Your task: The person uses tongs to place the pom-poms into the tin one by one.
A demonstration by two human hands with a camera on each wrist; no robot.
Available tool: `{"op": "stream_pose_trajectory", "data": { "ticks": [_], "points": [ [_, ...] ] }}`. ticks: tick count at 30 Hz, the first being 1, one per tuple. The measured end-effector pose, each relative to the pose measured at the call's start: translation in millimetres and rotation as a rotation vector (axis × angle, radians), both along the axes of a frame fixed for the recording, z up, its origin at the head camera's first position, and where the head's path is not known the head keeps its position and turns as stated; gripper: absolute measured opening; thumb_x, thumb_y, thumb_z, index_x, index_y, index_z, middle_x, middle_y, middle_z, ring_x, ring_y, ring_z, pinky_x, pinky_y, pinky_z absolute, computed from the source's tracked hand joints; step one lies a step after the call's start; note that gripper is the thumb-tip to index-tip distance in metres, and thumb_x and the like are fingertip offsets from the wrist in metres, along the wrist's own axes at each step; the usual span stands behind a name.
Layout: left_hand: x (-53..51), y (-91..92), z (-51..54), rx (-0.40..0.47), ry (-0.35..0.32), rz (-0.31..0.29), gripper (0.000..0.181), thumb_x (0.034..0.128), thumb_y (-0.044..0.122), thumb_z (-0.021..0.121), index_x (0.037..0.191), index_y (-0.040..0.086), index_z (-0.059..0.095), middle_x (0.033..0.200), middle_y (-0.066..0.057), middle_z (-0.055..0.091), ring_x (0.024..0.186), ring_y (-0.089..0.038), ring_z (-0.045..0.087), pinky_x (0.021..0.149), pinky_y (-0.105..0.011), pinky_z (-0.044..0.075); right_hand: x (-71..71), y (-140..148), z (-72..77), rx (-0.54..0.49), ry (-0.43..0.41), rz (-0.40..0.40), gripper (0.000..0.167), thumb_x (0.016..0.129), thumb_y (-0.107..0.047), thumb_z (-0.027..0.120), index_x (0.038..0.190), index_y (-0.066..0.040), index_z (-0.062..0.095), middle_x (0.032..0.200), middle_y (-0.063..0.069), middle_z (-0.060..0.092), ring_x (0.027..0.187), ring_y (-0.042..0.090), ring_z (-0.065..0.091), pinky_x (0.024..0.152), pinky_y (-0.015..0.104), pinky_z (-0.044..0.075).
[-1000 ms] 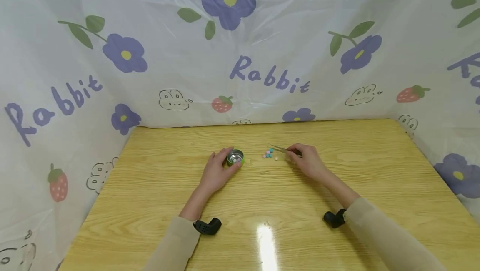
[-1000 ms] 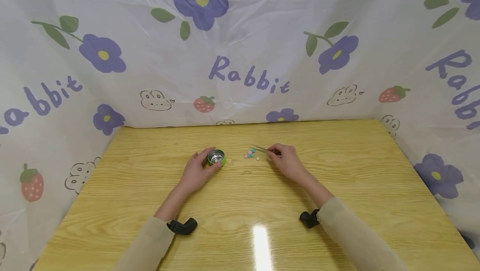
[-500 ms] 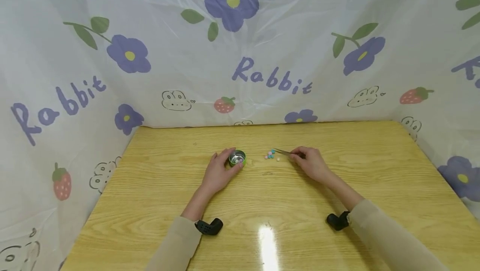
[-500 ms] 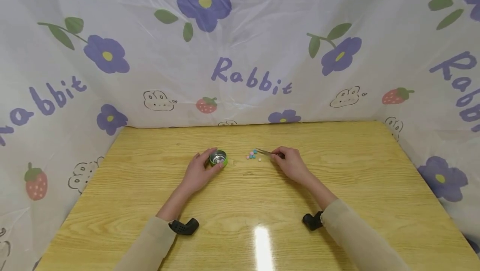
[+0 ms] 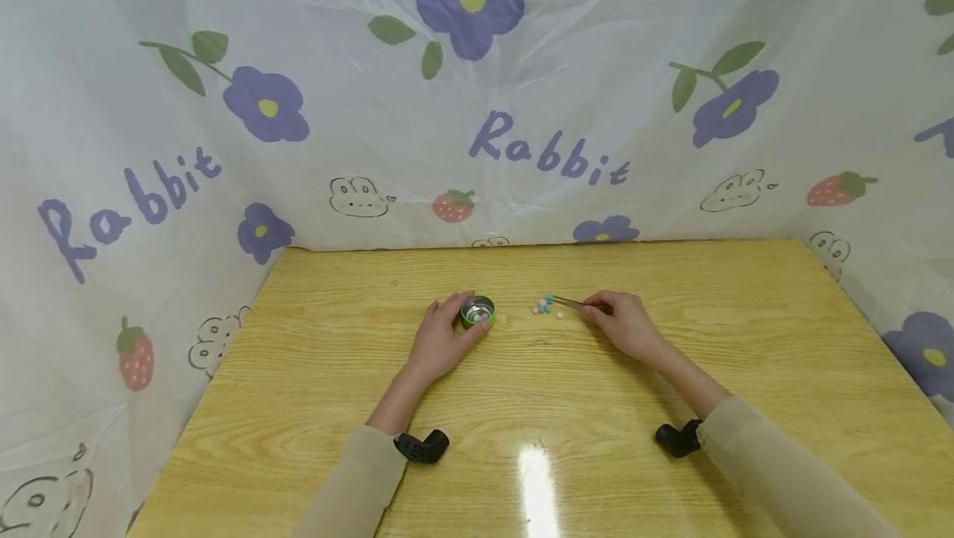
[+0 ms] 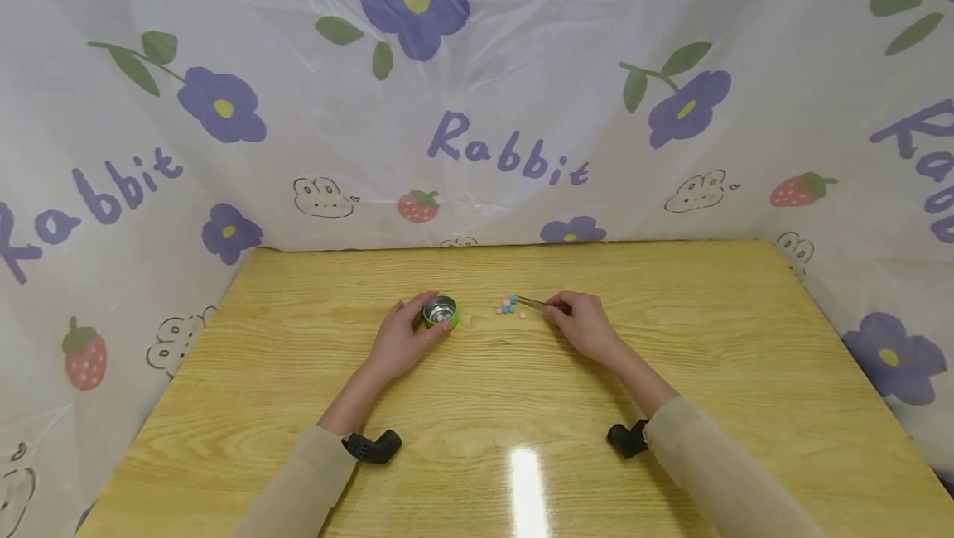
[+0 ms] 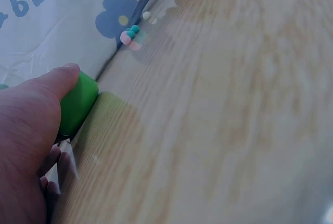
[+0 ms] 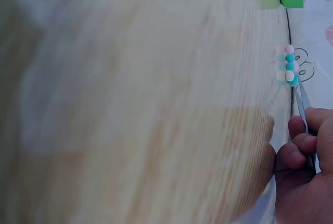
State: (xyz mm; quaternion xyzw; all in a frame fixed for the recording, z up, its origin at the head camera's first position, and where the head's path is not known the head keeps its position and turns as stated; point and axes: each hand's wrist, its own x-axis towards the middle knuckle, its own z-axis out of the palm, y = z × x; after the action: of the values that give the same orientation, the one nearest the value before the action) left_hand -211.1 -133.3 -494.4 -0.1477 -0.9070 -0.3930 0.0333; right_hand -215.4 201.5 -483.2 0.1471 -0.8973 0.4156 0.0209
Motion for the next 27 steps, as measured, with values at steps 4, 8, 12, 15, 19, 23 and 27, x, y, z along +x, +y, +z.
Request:
{"op": "stream_pose_trajectory", "data": {
  "ticks": [4, 8, 12, 15, 19, 23, 27],
  "points": [
    [0.6, 0.8, 0.3, 0.003, 0.000, -0.001, 0.065, 0.0980, 0.042, 0.071, 0.151, 0.010, 0.053, 0.151, -0.020, 0.050, 0.145, -0.039, 0.040, 0.124, -0.053, 0.017, 0.2, -0.1, -0.7, 0.010, -0.003, -0.008, 0.020, 0.103, -0.009, 0.064, 0.114, 0.005, 0.072, 0.100, 0.013, 0.074, 0.087, 0.023, 0.068, 0.072, 0.035, 0.056],
    [0.4, 0.5, 0.0, -0.002, -0.003, 0.002, 0.064, 0.0979, 0.042, 0.071, 0.151, 0.010, 0.053, 0.151, -0.020, 0.050, 0.145, -0.038, 0.040, 0.124, -0.052, 0.017, 0.2, -0.7, -0.8, 0.020, 0.006, -0.015, 0.019, 0.103, -0.008, 0.064, 0.114, 0.005, 0.073, 0.101, 0.014, 0.074, 0.089, 0.027, 0.069, 0.075, 0.040, 0.057],
    [0.1, 0.1, -0.7, -0.006, -0.006, 0.006, 0.064, 0.0980, 0.041, 0.071, 0.151, 0.010, 0.053, 0.151, -0.020, 0.050, 0.145, -0.038, 0.040, 0.124, -0.051, 0.017, 1.0, -1.6, -1.5, 0.030, 0.030, -0.023, 0.018, 0.102, -0.007, 0.065, 0.112, 0.005, 0.073, 0.102, 0.016, 0.074, 0.093, 0.031, 0.069, 0.078, 0.046, 0.058],
    [0.0, 0.1, -0.9, -0.011, 0.000, 0.006, 0.064, 0.0980, 0.040, 0.071, 0.151, 0.009, 0.053, 0.151, -0.021, 0.050, 0.144, -0.039, 0.040, 0.124, -0.052, 0.017, 1.9, -2.6, -1.9, 0.036, 0.048, -0.033, 0.016, 0.102, -0.006, 0.065, 0.111, 0.004, 0.074, 0.102, 0.016, 0.074, 0.094, 0.033, 0.069, 0.079, 0.048, 0.057],
    [0.2, 0.1, -0.5, -0.016, 0.008, 0.005, 0.063, 0.0980, 0.039, 0.072, 0.150, 0.009, 0.053, 0.151, -0.021, 0.051, 0.144, -0.038, 0.041, 0.124, -0.052, 0.017, 3.2, -3.5, -2.8, 0.031, 0.064, -0.041, 0.016, 0.102, -0.006, 0.065, 0.111, 0.003, 0.074, 0.102, 0.016, 0.074, 0.094, 0.033, 0.069, 0.080, 0.048, 0.057],
    [0.8, 0.2, 0.0, -0.015, 0.016, 0.004, 0.064, 0.0975, 0.040, 0.072, 0.150, 0.009, 0.053, 0.150, -0.020, 0.051, 0.142, -0.039, 0.043, 0.124, -0.052, 0.017, 4.4, -3.5, -2.8, 0.018, 0.073, -0.047, 0.016, 0.102, -0.006, 0.065, 0.110, 0.003, 0.074, 0.101, 0.015, 0.074, 0.092, 0.032, 0.069, 0.078, 0.046, 0.058],
    [0.6, 0.5, -0.7, -0.016, 0.022, -0.002, 0.064, 0.0976, 0.040, 0.072, 0.150, 0.009, 0.053, 0.150, -0.020, 0.052, 0.141, -0.038, 0.045, 0.124, -0.052, 0.017, 5.3, -3.0, -1.6, 0.015, 0.077, -0.049, 0.016, 0.102, -0.006, 0.064, 0.110, 0.004, 0.074, 0.099, 0.015, 0.074, 0.088, 0.030, 0.070, 0.075, 0.044, 0.058]
  ]
}}
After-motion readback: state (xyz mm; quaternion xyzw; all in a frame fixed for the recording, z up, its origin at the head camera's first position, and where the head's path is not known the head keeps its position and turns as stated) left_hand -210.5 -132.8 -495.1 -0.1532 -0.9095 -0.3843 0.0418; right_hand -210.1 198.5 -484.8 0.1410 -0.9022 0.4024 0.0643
